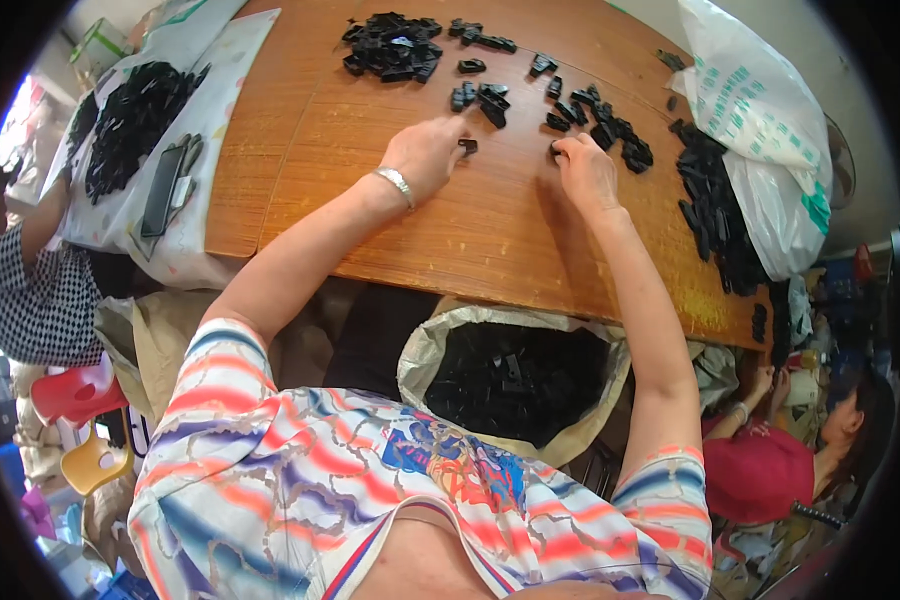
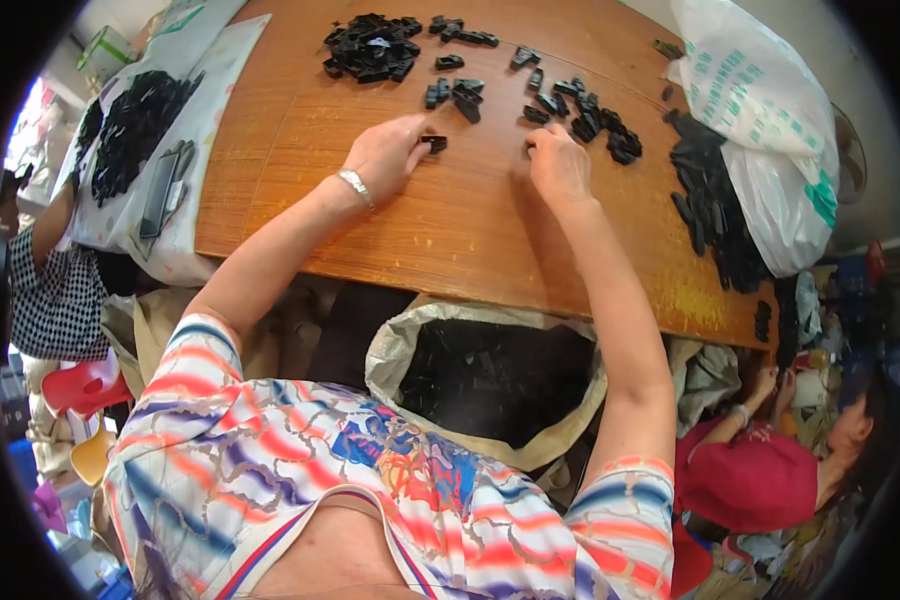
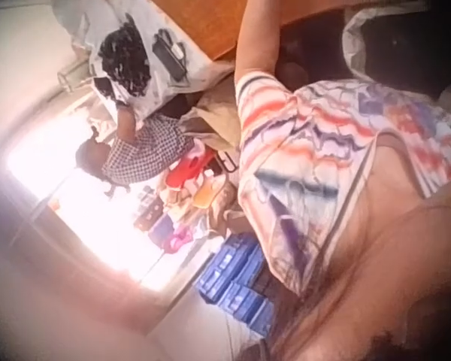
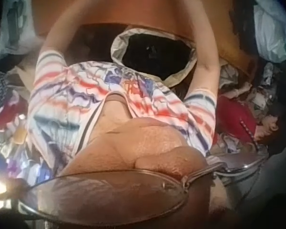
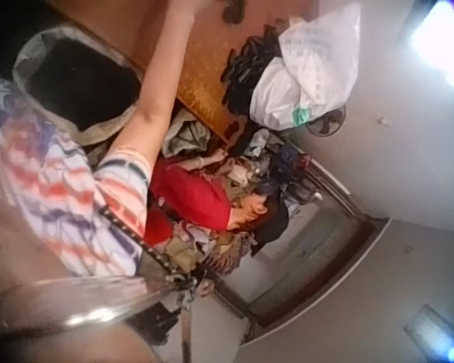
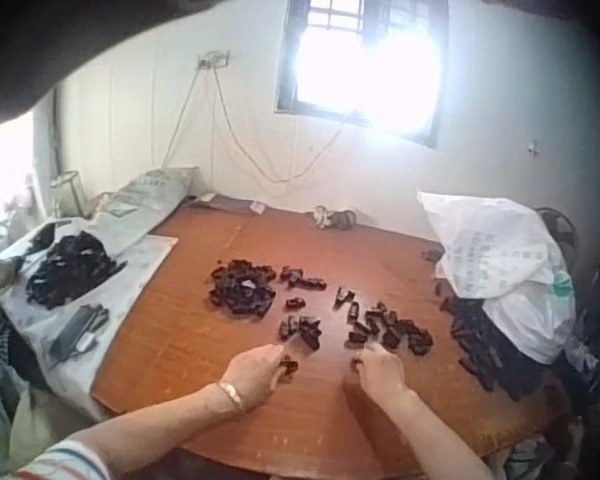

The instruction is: Inspecting and sorting small black plastic components at a workbench.

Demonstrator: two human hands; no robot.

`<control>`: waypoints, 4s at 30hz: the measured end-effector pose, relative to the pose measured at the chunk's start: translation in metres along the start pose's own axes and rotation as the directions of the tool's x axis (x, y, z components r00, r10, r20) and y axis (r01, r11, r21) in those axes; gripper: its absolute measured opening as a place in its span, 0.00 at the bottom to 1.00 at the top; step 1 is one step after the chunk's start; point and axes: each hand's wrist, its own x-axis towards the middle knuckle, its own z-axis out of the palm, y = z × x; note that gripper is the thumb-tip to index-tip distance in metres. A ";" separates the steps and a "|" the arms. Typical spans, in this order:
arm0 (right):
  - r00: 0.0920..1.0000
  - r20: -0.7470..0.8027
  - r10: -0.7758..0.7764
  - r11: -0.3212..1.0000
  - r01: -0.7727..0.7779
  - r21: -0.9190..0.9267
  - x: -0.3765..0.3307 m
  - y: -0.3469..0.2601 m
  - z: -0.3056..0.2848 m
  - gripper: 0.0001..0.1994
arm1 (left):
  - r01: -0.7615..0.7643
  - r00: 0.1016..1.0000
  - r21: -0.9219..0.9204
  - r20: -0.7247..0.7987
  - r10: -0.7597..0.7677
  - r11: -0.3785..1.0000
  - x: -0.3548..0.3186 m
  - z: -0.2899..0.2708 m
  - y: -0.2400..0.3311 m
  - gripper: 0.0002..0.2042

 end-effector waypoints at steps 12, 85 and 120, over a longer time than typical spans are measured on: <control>0.992 0.009 -0.127 0.972 0.122 0.199 0.032 -0.080 0.043 0.06 | -0.311 0.943 0.278 -0.026 0.330 0.909 0.071 0.000 -0.074 0.09; 0.690 0.709 -0.145 0.952 -0.098 0.290 -0.216 -0.070 -0.084 0.13 | -0.128 0.981 0.231 -0.112 0.157 0.965 0.096 0.025 -0.066 0.16; 0.953 -0.088 -0.291 0.903 0.304 0.303 0.011 -0.089 0.016 0.15 | 0.312 0.923 -0.638 0.379 -0.065 0.704 0.029 -0.009 -0.036 0.13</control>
